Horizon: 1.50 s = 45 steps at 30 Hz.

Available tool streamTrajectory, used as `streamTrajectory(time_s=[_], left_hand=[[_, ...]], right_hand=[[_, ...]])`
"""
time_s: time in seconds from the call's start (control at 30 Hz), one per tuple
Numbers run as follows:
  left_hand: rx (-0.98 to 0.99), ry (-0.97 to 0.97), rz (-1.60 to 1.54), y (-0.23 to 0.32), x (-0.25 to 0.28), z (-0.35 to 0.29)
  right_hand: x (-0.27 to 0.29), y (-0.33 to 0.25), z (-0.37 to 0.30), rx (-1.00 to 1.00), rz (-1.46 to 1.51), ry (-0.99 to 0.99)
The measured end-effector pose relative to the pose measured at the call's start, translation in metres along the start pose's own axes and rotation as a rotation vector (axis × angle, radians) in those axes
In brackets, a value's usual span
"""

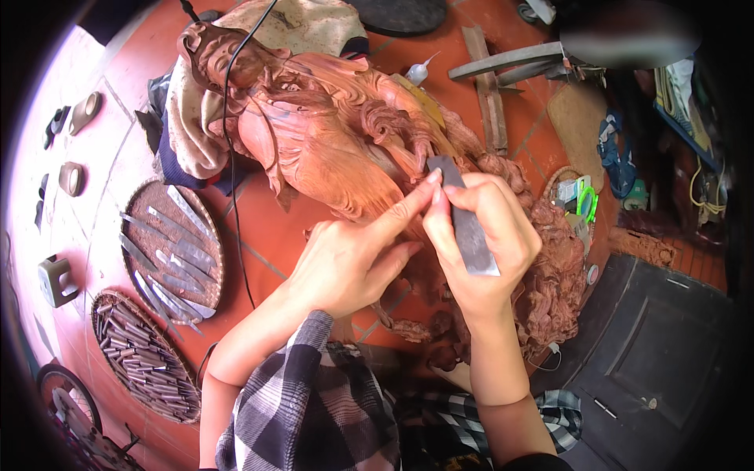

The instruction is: The person is carving a wooden sculpture using a chisel. They are refining the details of the carving, focusing on the intricate patterns and shapes.

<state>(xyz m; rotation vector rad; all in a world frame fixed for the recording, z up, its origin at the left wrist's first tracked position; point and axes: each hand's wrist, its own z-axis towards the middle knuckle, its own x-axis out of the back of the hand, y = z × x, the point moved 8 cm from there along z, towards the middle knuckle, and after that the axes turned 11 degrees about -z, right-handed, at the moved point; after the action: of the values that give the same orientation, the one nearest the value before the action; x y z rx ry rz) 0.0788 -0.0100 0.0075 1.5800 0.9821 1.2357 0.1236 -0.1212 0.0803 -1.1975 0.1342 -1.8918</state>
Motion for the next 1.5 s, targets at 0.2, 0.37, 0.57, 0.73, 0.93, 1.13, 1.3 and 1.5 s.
streamTrajectory(time_s=[0.2, 0.37, 0.57, 0.73, 0.93, 1.13, 1.3, 1.5], left_hand=[[-0.193, 0.047, -0.034, 0.004, -0.003, -0.006], [-0.108, 0.023, 0.004, 0.0, -0.006, -0.004], [-0.142, 0.039, 0.021, 0.002, -0.006, -0.004], [-0.148, 0.042, -0.019, -0.001, -0.006, 0.0], [-0.132, 0.033, -0.024, -0.001, -0.005, -0.003], [-0.178, 0.038, -0.042, 0.002, -0.005, -0.004], [-0.142, 0.013, -0.035, -0.002, -0.007, -0.005], [-0.144, 0.014, 0.0, 0.0, -0.005, -0.003]], right_hand=[[0.004, 0.002, -0.003, -0.039, -0.002, -0.101], [0.003, 0.005, 0.006, -0.05, 0.04, -0.076], [0.002, 0.005, 0.01, -0.064, 0.045, -0.086], [0.003, 0.006, 0.017, -0.108, 0.064, -0.108], [0.0, 0.002, 0.015, -0.086, 0.035, -0.117], [0.004, -0.003, 0.014, -0.057, 0.01, -0.112], [0.001, -0.004, 0.012, -0.052, -0.014, -0.096], [-0.001, -0.001, 0.011, -0.056, -0.005, -0.08]])
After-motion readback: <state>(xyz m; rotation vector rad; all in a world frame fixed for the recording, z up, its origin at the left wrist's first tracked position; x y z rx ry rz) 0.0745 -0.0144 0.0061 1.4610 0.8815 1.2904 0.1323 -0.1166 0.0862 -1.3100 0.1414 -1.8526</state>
